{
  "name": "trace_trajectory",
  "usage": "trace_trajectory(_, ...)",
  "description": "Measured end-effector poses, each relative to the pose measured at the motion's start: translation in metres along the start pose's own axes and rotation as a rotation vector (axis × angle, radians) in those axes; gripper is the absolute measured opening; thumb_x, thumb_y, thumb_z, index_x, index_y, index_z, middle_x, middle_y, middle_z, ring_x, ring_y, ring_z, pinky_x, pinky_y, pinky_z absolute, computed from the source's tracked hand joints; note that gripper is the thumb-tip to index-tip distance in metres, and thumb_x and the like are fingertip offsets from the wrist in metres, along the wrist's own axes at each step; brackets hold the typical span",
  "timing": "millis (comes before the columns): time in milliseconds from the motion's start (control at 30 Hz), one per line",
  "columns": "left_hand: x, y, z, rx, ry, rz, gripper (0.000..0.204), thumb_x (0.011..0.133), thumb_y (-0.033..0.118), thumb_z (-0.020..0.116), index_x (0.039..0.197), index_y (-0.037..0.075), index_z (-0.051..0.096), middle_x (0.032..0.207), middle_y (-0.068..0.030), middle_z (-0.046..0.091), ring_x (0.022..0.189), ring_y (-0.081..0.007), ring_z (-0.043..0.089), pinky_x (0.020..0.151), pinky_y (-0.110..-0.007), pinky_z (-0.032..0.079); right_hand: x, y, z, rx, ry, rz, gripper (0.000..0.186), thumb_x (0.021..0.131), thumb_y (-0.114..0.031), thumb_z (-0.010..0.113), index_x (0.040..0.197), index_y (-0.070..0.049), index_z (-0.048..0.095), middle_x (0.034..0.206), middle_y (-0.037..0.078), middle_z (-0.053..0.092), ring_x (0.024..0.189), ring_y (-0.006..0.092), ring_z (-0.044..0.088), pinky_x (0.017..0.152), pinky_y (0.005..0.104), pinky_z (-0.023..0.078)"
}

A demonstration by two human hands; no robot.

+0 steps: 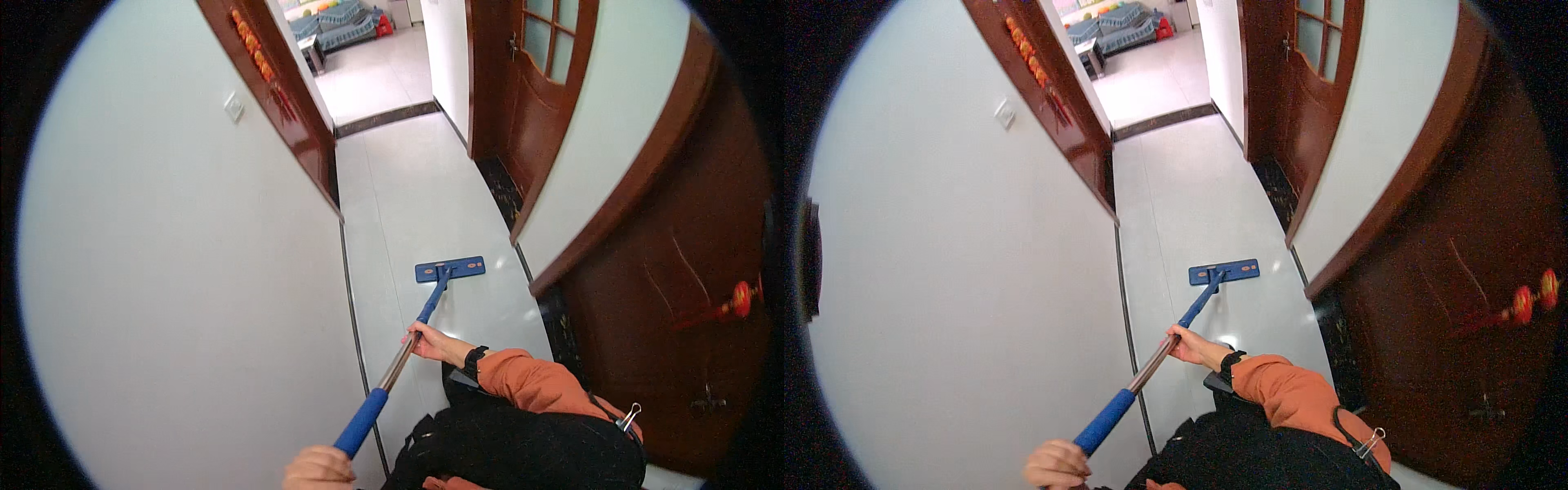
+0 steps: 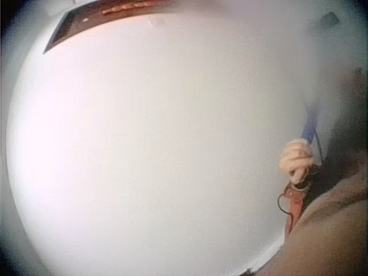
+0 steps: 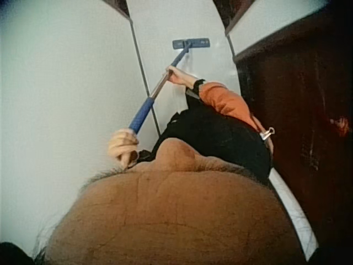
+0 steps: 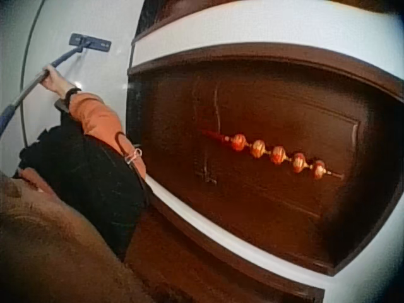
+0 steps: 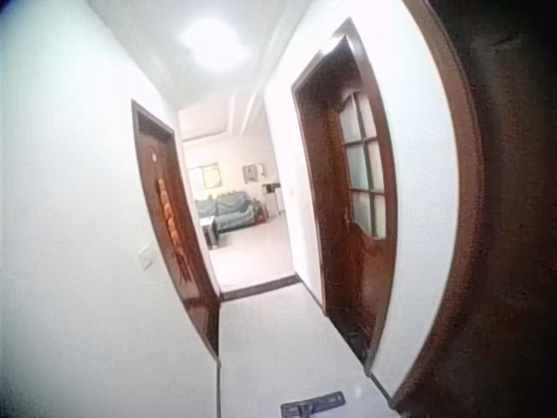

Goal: The person mops the floor with a blue mop in a living room, then moves into a hallway and continues mopping. The person navigates around furniture and doorways while maintaining a steady mopping motion.

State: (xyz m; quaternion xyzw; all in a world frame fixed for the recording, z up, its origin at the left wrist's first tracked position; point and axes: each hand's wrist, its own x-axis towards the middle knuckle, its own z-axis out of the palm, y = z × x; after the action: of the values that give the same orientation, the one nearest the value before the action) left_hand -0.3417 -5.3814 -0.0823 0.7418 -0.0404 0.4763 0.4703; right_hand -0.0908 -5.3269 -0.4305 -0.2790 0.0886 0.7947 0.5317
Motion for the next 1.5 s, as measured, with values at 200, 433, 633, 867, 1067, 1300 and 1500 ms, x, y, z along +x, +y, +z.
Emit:
trace_trajectory(200,0.12,-0.143,0.009,0.258,0.138,-0.219,0.008,0.082,0.006,0.052,0.076,0.001,0.054,0.052,-0.0089,0.055,0.047,-0.022,0.055,0.057,-0.036,0.049,0.096,-0.179,0.034,0.346,0.355,-0.117,0.028,0.087,-0.027,0.058,0.097,-0.004,0.045,0.081,0.013,0.058,0.073,0.0242,0.062,0.058,0.0359,0.052)
trace_trajectory(433,0.216,-0.22,-0.011,0.071,0.158,0.013,0.015,0.083,0.01,0.058,0.078,-0.003,0.053,0.055,-0.0119,0.052,0.046,-0.022,0.051,0.045,-0.034,0.046,0.111,-0.236,0.083,0.485,0.215,-0.111,0.025,0.094,-0.023,0.048,0.097,-0.002,0.035,0.075,0.01,0.047,0.067,0.0222,0.05,0.063,0.0391,0.05)
trace_trajectory(633,0.261,-0.288,-0.049,-0.023,0.163,-0.209,0.004,0.081,0.006,0.06,0.082,0.006,0.056,0.058,-0.0077,0.059,0.059,-0.024,0.063,0.066,-0.038,0.053,0.163,-0.312,0.099,0.386,0.126,-0.116,0.021,0.094,-0.018,0.046,0.095,-0.002,0.033,0.075,0.01,0.046,0.069,0.0227,0.049,0.07,0.0419,0.049)
trace_trajectory(867,0.308,-0.42,-0.106,-0.018,0.029,-0.271,0.008,0.067,0.0,0.063,0.067,0.004,0.057,0.063,-0.0102,0.06,0.059,-0.0216,0.061,0.062,-0.035,0.051,0.281,-0.448,0.093,0.362,0.205,-0.114,0.021,0.094,-0.02,0.047,0.092,-0.002,0.037,0.071,0.009,0.047,0.064,0.0221,0.051,0.066,0.0389,0.05)
trace_trajectory(1067,0.378,-0.553,-0.138,-0.062,-0.492,-0.244,0.019,0.062,-0.004,0.065,0.08,0.004,0.063,0.07,-0.0075,0.059,0.069,-0.0243,0.061,0.078,-0.039,0.051,0.354,-0.562,0.068,0.116,0.222,-0.305,0.02,0.09,-0.019,0.05,0.076,-0.005,0.046,0.059,0.007,0.052,0.055,0.022,0.054,0.054,0.0338,0.049)
trace_trajectory(1300,0.484,-0.592,-0.168,0.138,-0.41,-0.201,0.015,0.066,-0.004,0.062,0.079,0.004,0.062,0.061,-0.0085,0.059,0.058,-0.0236,0.062,0.067,-0.038,0.055,0.363,-0.626,0.12,0.304,0.226,-0.449,0.016,0.085,-0.016,0.056,0.077,-0.005,0.048,0.066,0.008,0.057,0.06,0.0201,0.058,0.057,0.032,0.052)
trace_trajectory(1500,0.576,-0.606,-0.218,-0.285,-0.148,0.005,0.024,0.075,0.003,0.054,0.099,0.001,0.048,0.047,-0.006,0.053,0.042,-0.0177,0.057,0.046,-0.029,0.051,0.304,-0.593,0.174,0.5,0.242,-0.487,0.012,0.085,-0.014,0.058,0.085,-0.004,0.051,0.085,0.011,0.06,0.082,0.0231,0.062,0.079,0.0352,0.053)
